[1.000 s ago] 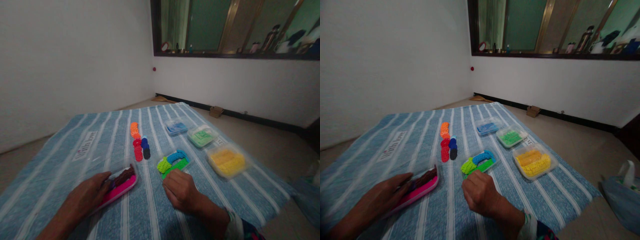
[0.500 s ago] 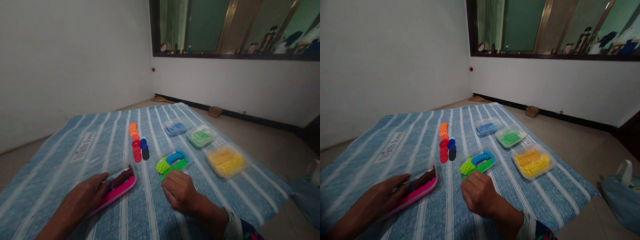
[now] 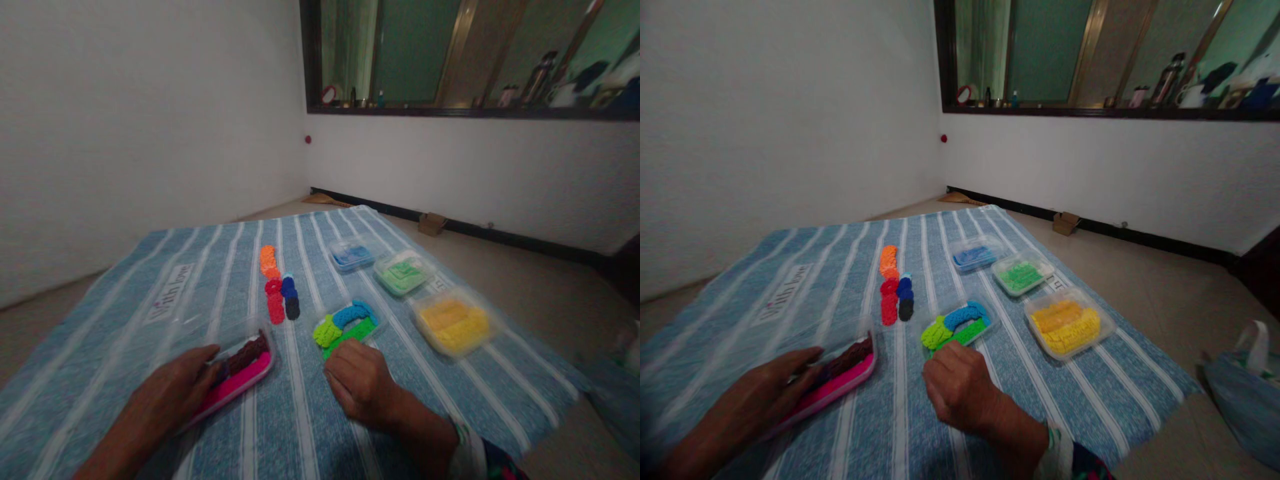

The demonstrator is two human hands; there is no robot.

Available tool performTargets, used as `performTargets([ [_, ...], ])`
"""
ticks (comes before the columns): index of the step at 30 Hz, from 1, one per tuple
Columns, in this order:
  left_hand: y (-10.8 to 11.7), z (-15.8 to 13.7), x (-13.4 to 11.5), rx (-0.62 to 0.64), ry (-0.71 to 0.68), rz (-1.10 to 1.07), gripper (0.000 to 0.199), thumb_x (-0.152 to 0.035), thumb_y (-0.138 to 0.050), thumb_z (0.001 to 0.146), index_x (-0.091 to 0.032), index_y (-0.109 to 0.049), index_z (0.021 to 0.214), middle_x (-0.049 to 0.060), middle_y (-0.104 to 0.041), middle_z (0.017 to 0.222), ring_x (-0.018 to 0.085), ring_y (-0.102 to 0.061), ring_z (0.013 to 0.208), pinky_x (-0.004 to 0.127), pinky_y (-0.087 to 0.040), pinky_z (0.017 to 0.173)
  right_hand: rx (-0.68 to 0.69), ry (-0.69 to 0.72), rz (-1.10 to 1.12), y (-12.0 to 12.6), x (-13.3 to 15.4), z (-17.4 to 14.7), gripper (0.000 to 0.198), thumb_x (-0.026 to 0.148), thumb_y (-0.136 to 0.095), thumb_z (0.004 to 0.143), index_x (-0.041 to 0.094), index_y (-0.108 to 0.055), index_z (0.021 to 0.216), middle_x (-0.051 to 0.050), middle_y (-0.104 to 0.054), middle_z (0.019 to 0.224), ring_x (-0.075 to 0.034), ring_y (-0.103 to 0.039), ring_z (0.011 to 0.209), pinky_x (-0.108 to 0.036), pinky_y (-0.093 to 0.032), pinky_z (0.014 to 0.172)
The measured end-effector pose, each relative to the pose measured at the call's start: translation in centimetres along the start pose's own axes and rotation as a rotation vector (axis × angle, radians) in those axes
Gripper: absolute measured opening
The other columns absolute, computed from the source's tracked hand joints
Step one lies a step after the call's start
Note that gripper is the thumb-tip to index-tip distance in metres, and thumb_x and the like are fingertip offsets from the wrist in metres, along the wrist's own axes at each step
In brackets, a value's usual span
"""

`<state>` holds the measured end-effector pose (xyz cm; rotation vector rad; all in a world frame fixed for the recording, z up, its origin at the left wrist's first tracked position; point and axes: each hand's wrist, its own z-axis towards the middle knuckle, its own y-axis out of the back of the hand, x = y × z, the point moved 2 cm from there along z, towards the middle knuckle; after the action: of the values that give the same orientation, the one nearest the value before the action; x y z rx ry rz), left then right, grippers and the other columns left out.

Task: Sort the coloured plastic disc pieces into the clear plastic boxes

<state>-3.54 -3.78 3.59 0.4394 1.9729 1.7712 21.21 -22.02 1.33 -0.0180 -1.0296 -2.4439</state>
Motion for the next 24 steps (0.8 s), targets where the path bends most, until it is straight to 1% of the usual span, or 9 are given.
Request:
performTargets([
  [6, 0.51, -0.18, -0.68, 0.010, 0.010, 0.024, 0.070, -0.045, -0.023, 0.078, -0.005, -0.061, 0.120, 0.016, -0.065, 0.121, 0.027, -0.063, 0.108, 0.038, -0.048, 0.095, 0.008, 0.002, 0.008, -0.11, -0.02, -0.11, 0.016, 0.011, -0.045, 0.085, 0.017, -0.054, 0.073, -0.004, -0.054, 0.068, -0.017, -0.045, 0.068, -0.031, -0.034, 0.061],
  [15, 0.35, -0.39, -0.52, -0.028, 0.032, 0.003, 0.063, -0.043, -0.029, 0.078, -0.008, -0.063, 0.118, 0.014, -0.066, 0.120, 0.026, -0.064, 0.108, 0.037, -0.048, 0.093, -0.008, 0.014, 0.029, -0.04, 0.04, -0.17, 0.017, 0.009, -0.045, 0.085, 0.017, -0.054, 0.073, -0.004, -0.055, 0.069, -0.016, -0.045, 0.068, -0.031, -0.036, 0.063],
  [24, 0.81, -0.97, -1.05, -0.025, 0.010, -0.005, 0.062, -0.042, -0.028, 0.079, -0.006, -0.061, 0.119, 0.016, -0.066, 0.118, 0.027, -0.065, 0.104, 0.037, -0.049, 0.091, 0.000, 0.002, 0.043, -0.07, 0.13, -0.31, 0.017, 0.008, -0.044, 0.085, 0.017, -0.054, 0.074, -0.004, -0.054, 0.069, -0.016, -0.045, 0.068, -0.031, -0.037, 0.063],
])
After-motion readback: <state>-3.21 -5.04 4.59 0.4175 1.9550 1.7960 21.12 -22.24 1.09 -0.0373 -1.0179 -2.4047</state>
